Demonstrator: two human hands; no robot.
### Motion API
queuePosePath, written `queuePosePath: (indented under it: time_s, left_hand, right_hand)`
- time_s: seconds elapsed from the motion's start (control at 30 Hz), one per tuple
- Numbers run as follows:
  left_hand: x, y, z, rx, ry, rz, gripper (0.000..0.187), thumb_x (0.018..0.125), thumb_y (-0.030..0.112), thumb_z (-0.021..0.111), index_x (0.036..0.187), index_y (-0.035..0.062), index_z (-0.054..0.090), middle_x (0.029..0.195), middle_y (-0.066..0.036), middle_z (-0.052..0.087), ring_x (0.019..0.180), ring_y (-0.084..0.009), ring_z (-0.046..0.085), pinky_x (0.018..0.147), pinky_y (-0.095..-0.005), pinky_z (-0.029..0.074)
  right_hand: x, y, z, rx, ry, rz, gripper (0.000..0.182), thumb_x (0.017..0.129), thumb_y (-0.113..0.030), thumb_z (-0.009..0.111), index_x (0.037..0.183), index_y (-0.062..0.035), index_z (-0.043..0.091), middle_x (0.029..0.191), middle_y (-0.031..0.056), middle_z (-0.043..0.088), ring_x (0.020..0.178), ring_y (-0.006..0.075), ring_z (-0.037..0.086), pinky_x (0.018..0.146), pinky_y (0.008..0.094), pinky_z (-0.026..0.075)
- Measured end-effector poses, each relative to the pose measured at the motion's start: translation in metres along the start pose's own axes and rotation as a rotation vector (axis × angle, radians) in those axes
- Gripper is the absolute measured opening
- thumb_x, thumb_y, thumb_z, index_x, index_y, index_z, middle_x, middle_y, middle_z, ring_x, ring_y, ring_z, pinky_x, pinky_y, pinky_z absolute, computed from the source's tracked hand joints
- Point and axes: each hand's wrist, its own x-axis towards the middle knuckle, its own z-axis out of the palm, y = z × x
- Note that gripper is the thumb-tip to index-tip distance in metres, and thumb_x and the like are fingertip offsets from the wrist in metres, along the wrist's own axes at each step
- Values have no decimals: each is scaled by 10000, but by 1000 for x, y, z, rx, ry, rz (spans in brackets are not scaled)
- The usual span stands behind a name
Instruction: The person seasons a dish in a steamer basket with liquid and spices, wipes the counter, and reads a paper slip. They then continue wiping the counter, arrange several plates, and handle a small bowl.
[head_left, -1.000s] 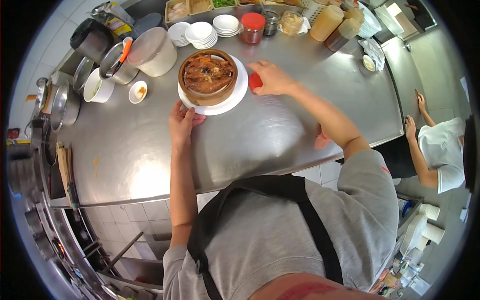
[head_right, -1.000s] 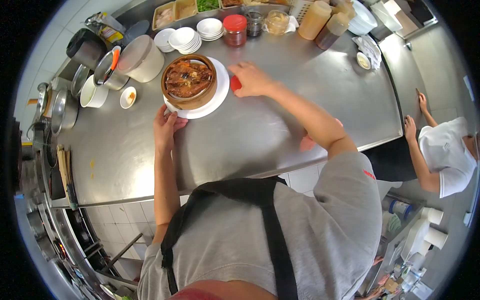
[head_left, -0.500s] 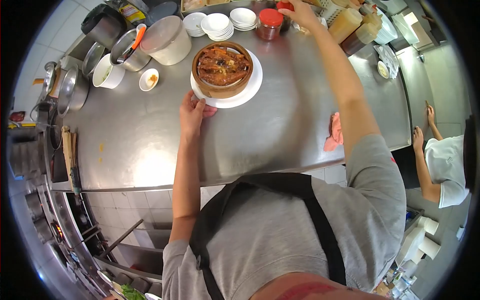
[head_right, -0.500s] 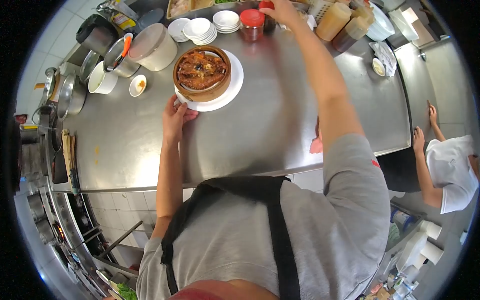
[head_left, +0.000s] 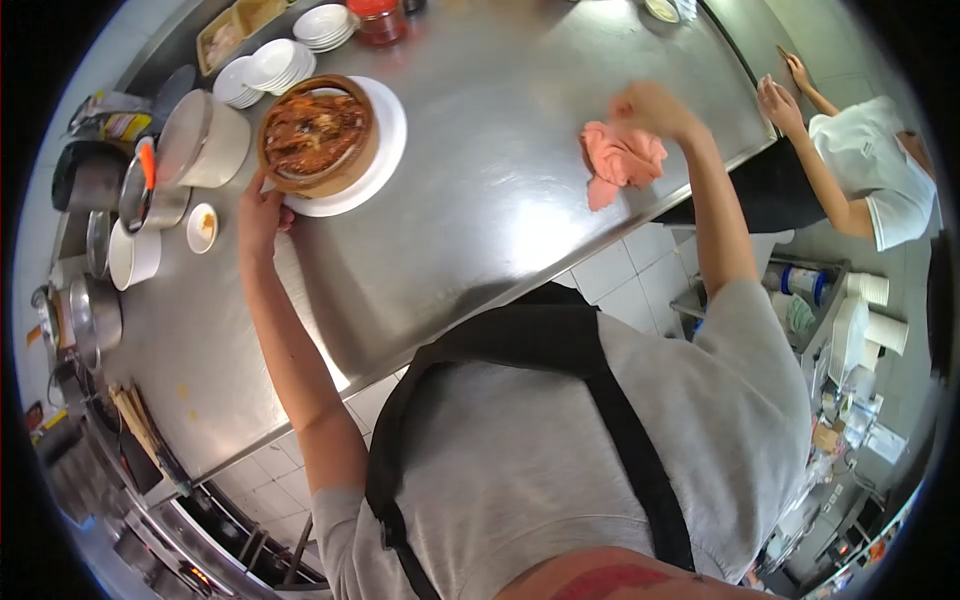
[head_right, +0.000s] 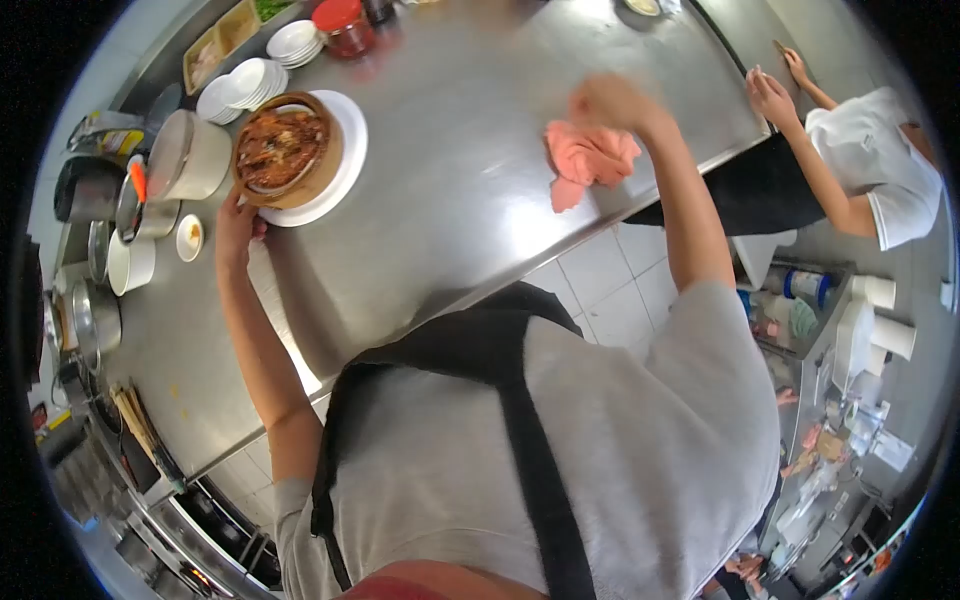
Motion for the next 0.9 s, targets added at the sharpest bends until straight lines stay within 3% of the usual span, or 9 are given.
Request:
queuePosePath:
  time_s: [0.03, 0.13, 0.23, 0.3, 0.43, 0.57, 0.73, 0.83, 0.9]
  left_hand:
    - [5, -2, -3, 20, -31, 10, 450, 844, 27, 444, 1281, 133, 461, 570, -20, 539, 429, -82, 498, 376, -222, 421]
    - [8, 3, -2, -21, -116, 64, 446, 830, 28, 473, 1262, 138, 481, 550, 3, 503, 435, -68, 489, 384, -219, 428]
    - [-3, 20, 4, -36, -183, 61, 444, 833, 47, 500, 1267, 138, 477, 572, 10, 527, 441, -56, 478, 392, -207, 418]
    - [-10, 31, 11, 21, -294, 66, 436, 841, 65, 506, 1270, 135, 474, 584, 3, 539, 437, -58, 474, 390, -205, 412]
    - [-19, 29, 23, -12, -325, 100, 379, 882, 175, 514, 1251, 94, 478, 540, 19, 511, 417, -51, 459, 380, -197, 393]
    - [-24, 28, 26, -24, -272, 82, 343, 887, 149, 488, 1221, 72, 482, 543, -33, 544, 414, -100, 502, 380, -238, 439]
    - [-25, 27, 28, -35, -238, 31, 304, 890, 156, 478, 1182, 71, 494, 576, -54, 565, 420, -116, 528, 386, -255, 467]
    - [-24, 22, 30, -69, -226, 48, 302, 890, 156, 477, 1179, 68, 496, 587, -61, 569, 419, -115, 527, 386, -256, 468]
    - [-24, 20, 31, -72, -231, 65, 305, 888, 155, 479, 1180, 68, 495, 586, -61, 568, 420, -113, 525, 386, -257, 468]
  right_hand:
    - [-17, -9, 10, 13, -84, 117, 109, 654, -113, 587, 662, -13, 546, 571, 119, 521, 552, 248, 487, 581, 358, 431]
    - [-23, -30, 32, 188, -21, -33, 132, 706, -140, 576, 716, -11, 549, 617, 119, 541, 588, 254, 508, 602, 356, 436]
    - [-4, -55, 34, 492, 260, -232, 187, 770, -196, 570, 761, -13, 536, 661, 107, 540, 613, 227, 510, 602, 351, 426]
    - [24, -94, 25, 599, 228, -8, 225, 815, -238, 560, 776, -20, 521, 683, 71, 535, 631, 174, 509, 595, 334, 415]
    - [78, -150, 30, 823, 262, -104, 155, 841, -164, 577, 877, -14, 583, 760, 30, 562, 715, 105, 493, 654, 288, 426]
    - [121, -163, 33, 772, 224, -346, 179, 834, -160, 582, 953, -31, 620, 794, 48, 592, 728, 128, 537, 678, 296, 446]
    - [111, -159, 23, 318, 236, -542, 162, 818, -96, 565, 959, -53, 631, 766, 103, 594, 688, 228, 566, 683, 314, 467]
    - [92, -170, 21, 578, 229, -304, 114, 815, -89, 562, 886, -25, 624, 726, 101, 589, 672, 239, 567, 657, 343, 467]
    - [99, -169, 20, 492, 210, -350, 110, 811, -106, 573, 857, -16, 616, 710, 98, 585, 660, 235, 567, 646, 349, 465]
